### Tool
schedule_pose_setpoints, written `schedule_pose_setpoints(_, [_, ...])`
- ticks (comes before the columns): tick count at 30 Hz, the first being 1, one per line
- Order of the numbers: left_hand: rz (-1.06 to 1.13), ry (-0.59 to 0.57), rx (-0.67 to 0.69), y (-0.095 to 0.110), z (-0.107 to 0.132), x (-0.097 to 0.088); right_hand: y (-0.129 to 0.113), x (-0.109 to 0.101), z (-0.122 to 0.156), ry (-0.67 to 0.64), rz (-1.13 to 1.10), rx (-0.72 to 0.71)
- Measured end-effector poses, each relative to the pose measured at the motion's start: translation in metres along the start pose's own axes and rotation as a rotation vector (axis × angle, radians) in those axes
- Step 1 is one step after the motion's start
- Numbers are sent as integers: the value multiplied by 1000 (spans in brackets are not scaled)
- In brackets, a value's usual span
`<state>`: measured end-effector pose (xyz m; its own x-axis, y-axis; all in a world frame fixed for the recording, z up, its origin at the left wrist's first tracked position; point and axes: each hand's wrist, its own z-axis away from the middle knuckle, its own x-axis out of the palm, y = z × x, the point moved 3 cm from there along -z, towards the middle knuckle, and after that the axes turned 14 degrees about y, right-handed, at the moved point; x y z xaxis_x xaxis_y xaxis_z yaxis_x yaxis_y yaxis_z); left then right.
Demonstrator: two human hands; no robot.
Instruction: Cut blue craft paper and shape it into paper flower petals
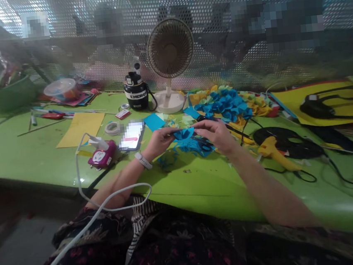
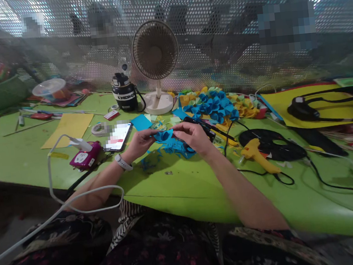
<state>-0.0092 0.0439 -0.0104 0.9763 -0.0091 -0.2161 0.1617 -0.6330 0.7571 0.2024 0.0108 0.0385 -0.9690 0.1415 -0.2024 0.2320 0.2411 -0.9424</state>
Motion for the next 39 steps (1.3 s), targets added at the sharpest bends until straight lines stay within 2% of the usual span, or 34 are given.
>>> schedule_pose_setpoints(23, [-36,9,29,1,-1,-1,1,-1,-2,14,31,-16])
schedule_pose_setpoints(33, [-100,-19,88,8,0,-2,8,0,-2,14,194,-178])
schedule_pose_setpoints(39, [-150,-31,128,6,-1,-3,6,-1,-2,-37,237,-198])
